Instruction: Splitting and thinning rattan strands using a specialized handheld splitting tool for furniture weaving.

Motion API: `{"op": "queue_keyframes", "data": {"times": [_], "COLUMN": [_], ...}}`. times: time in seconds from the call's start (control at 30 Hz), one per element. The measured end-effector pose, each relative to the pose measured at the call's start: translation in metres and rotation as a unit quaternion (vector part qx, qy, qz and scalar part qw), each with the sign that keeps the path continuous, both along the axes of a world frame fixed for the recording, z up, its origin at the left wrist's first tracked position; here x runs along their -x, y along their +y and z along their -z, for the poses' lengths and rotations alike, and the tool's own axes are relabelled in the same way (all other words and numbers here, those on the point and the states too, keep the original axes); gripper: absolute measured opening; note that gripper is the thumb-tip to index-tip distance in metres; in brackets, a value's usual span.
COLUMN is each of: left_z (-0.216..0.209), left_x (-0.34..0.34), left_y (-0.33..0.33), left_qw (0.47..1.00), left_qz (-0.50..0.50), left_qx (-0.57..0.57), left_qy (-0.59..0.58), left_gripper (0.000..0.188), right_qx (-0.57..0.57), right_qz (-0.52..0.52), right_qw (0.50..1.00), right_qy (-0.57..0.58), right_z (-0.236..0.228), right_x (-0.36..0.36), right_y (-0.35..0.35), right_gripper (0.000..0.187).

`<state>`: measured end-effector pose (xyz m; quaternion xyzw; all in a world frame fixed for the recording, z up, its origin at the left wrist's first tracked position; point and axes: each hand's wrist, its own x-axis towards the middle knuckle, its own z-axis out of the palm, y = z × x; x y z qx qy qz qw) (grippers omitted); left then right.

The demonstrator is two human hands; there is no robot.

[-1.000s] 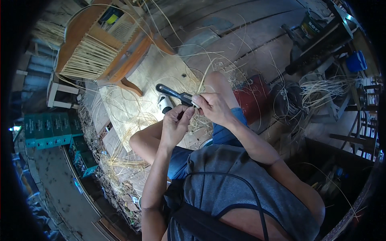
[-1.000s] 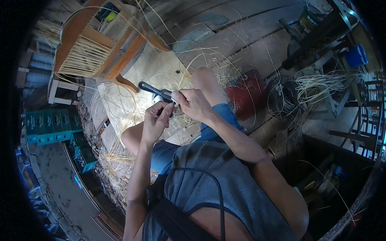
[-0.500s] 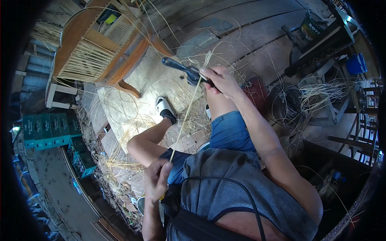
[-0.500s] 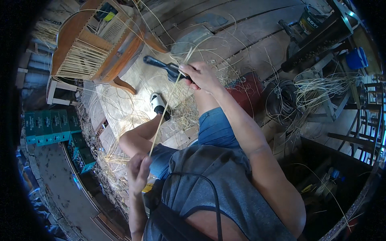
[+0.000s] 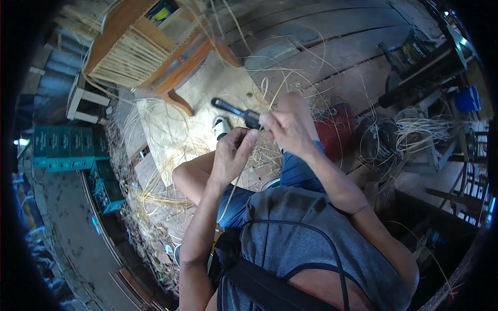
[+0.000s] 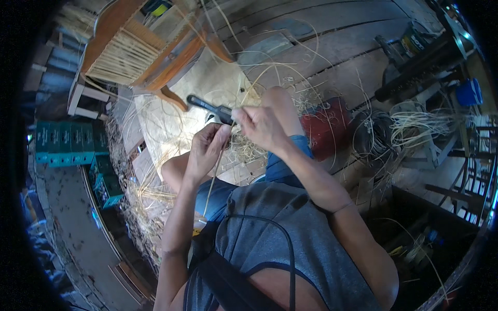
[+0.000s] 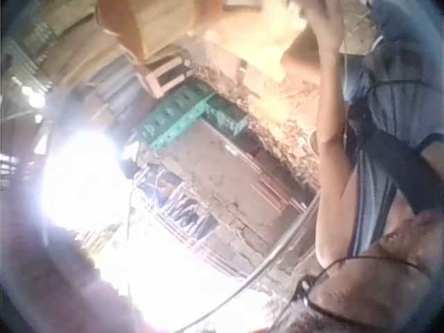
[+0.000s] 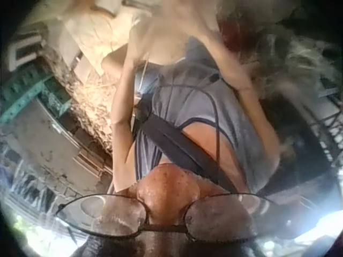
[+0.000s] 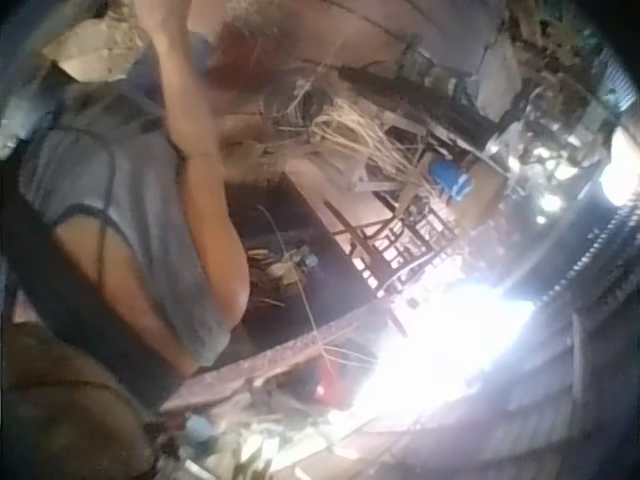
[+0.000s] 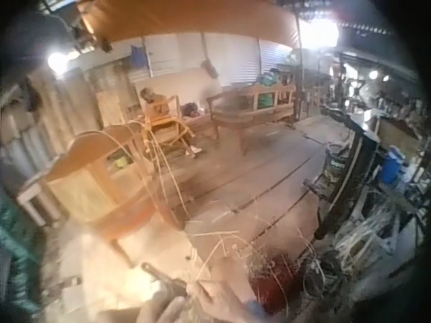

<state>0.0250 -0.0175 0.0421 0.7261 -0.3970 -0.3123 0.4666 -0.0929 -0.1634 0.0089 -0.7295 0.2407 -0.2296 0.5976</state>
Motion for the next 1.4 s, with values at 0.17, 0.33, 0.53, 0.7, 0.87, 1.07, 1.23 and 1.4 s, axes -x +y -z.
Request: {"op": "queue_keyframes", "data": {"times": [0.17, 0.33, 0.53, 0.7, 0.87, 1.07, 1.23, 1.4], "left_z": [0.017, 0.022, 0.033, -0.002, -0.048, -0.025, 0.013, 0.007], "left_x": [0.019, 0.023, 0.026, 0.036, 0.042, -0.006, -0.007, 0.016], "left_y": [-0.005, -0.001, 0.013, 0.065, 0.149, 0.138, 0.005, -0.011], "left_qw": [0.998, 0.986, 0.993, 0.994, 0.991, 0.93, 0.995, 0.991], "left_qz": [-0.008, 0.03, 0.016, 0.036, 0.017, 0.064, 0.012, -0.019], "left_qx": [-0.056, -0.095, -0.037, -0.06, -0.122, -0.271, 0.052, 0.016], "left_qy": [0.011, -0.132, -0.115, -0.083, -0.05, -0.24, -0.086, 0.134], "left_gripper": [0.026, 0.027, 0.026, 0.023, 0.018, 0.04, 0.038, 0.026], "right_qx": [0.026, 0.011, -0.022, -0.253, -0.221, 0.067, 0.103, 0.094], "right_qz": [-0.001, -0.016, -0.067, 0.008, 0.042, 0.027, -0.027, -0.03], "right_qw": [1.0, 0.999, 0.996, 0.967, 0.972, 0.997, 0.994, 0.995], "right_qy": [0.017, 0.046, 0.057, 0.013, -0.068, 0.04, -0.003, 0.014], "right_z": [0.026, 0.029, 0.043, 0.031, 0.015, -0.017, -0.034, -0.011], "right_x": [0.013, 0.018, 0.011, 0.002, -0.014, -0.01, -0.003, 0.003], "right_y": [0.015, 0.013, 0.014, -0.048, -0.126, -0.085, -0.028, -0.015], "right_gripper": [0.038, 0.04, 0.04, 0.034, 0.035, 0.04, 0.04, 0.036]}}
